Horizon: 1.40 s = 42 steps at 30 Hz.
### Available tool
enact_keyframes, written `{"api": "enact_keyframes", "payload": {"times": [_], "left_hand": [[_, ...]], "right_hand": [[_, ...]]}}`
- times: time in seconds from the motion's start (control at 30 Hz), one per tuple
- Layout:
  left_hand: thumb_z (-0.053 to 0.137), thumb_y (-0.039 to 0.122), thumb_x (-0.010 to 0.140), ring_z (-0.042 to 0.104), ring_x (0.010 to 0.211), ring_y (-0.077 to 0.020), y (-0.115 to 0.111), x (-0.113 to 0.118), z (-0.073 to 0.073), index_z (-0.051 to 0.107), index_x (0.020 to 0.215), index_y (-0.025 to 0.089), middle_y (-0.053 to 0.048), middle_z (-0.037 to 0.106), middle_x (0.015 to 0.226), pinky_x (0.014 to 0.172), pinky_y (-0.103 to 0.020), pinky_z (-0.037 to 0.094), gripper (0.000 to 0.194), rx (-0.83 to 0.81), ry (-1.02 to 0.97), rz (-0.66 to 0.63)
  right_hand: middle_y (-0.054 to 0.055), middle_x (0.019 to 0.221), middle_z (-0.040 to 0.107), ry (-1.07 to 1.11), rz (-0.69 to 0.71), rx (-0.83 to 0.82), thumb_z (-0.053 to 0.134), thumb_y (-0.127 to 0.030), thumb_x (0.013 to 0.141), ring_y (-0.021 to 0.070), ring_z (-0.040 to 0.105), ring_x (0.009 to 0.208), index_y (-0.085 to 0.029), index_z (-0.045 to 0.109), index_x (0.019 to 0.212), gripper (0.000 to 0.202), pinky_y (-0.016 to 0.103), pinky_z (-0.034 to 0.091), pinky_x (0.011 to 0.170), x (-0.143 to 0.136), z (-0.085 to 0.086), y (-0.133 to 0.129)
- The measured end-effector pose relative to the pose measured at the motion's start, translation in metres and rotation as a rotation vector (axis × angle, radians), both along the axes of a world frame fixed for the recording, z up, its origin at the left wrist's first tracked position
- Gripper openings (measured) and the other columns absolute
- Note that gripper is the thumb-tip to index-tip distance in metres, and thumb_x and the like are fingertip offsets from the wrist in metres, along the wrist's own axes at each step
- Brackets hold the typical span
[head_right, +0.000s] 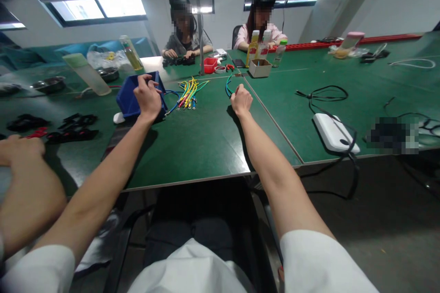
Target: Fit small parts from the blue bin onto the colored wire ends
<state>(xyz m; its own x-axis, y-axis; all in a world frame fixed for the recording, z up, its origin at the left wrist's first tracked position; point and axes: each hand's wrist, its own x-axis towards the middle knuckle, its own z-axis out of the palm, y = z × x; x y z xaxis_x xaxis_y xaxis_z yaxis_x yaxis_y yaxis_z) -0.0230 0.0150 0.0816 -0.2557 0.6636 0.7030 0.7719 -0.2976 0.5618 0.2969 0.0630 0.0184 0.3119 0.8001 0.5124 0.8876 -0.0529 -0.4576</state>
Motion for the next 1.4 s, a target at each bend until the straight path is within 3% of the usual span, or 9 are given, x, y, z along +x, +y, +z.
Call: {"api": "enact_keyframes", "payload": {"times": [0.07,0.17,0.27,0.4,0.63,0.8,1.03,1.27,1.4], "left_hand": [[0.029,0.007,0.098,0.061,0.08,-0.0149,0.001,0.016,-0.01,0.056,0.111,0.011,-0.01,0.064,0.097,0.083,-0.029,0.049,0.03,0.056,0.038,-0.005],[0.037,0.003,0.09,0.062,0.095,-0.0206,0.003,0.041,-0.025,0.061,0.095,0.014,-0.011,0.064,0.098,0.091,-0.032,0.048,0.026,0.009,0.132,-0.04],[0.039,0.01,0.091,0.063,0.097,-0.024,0.004,0.061,-0.031,0.063,0.103,0.015,-0.012,0.065,0.105,0.09,-0.035,0.048,0.026,-0.134,0.228,-0.025],[0.036,0.02,0.094,0.062,0.108,-0.0283,0.004,0.074,-0.033,0.058,0.122,0.013,-0.018,0.061,0.121,0.091,-0.035,0.048,0.036,-0.376,0.39,0.096],[0.033,0.039,0.096,0.062,0.112,-0.0386,0.019,0.066,-0.056,0.057,0.127,0.008,-0.026,0.063,0.119,0.094,-0.046,0.044,0.05,-0.596,0.399,0.22],[0.031,0.043,0.097,0.061,0.114,-0.0404,0.03,0.058,-0.067,0.062,0.121,0.007,-0.028,0.064,0.118,0.096,-0.049,0.043,0.053,-0.627,0.399,0.214],[0.034,0.031,0.096,0.063,0.111,-0.0388,0.028,0.054,-0.066,0.062,0.12,0.008,-0.026,0.066,0.115,0.094,-0.047,0.046,0.043,-0.604,0.426,0.214],[0.03,0.044,0.098,0.063,0.109,-0.041,0.026,0.056,-0.06,0.062,0.121,0.01,-0.027,0.066,0.114,0.091,-0.049,0.046,0.052,-0.611,0.437,0.188],[0.034,0.037,0.097,0.064,0.109,-0.039,0.025,0.055,-0.059,0.064,0.119,0.014,-0.024,0.067,0.113,0.09,-0.047,0.047,0.044,-0.615,0.46,0.177]], "right_hand": [[0.013,0.093,0.069,0.007,0.007,-0.007,0.054,-0.016,0.088,0.0259,0.064,0.087,-0.015,0.06,0.102,0.016,0.037,0.046,0.078,0.0,0.001,-0.001],[0.013,0.093,0.069,0.006,0.018,-0.015,0.054,-0.016,0.088,0.0259,0.065,0.087,-0.015,0.06,0.101,0.015,0.037,0.046,0.078,-0.001,0.002,-0.002],[0.013,0.094,0.07,-0.007,0.028,-0.022,0.053,-0.017,0.088,0.0257,0.065,0.086,-0.014,0.06,0.101,0.015,0.036,0.047,0.078,-0.001,0.003,-0.003],[0.014,0.095,0.07,-0.025,0.055,-0.058,0.053,-0.017,0.088,0.0259,0.065,0.088,-0.014,0.061,0.102,0.016,0.037,0.048,0.078,-0.001,0.004,-0.004],[0.016,0.097,0.07,-0.067,0.09,-0.079,0.052,-0.017,0.088,0.0269,0.065,0.091,-0.012,0.062,0.105,0.021,0.038,0.048,0.081,-0.001,0.001,-0.001],[0.016,0.097,0.069,-0.094,0.105,-0.102,0.052,-0.016,0.089,0.0271,0.065,0.093,-0.011,0.062,0.106,0.02,0.039,0.048,0.082,-0.002,-0.001,0.0],[0.016,0.096,0.071,-0.118,0.114,-0.1,0.053,-0.018,0.088,0.0278,0.066,0.09,-0.013,0.064,0.102,0.018,0.038,0.049,0.079,-0.004,-0.003,0.0],[0.016,0.095,0.071,-0.129,0.117,-0.11,0.052,-0.019,0.088,0.0285,0.066,0.088,-0.015,0.064,0.102,0.019,0.038,0.049,0.077,-0.006,-0.001,-0.002],[0.015,0.096,0.072,-0.124,0.116,-0.092,0.051,-0.019,0.088,0.0275,0.066,0.088,-0.015,0.064,0.102,0.019,0.037,0.049,0.077,-0.007,0.002,-0.005]]}}
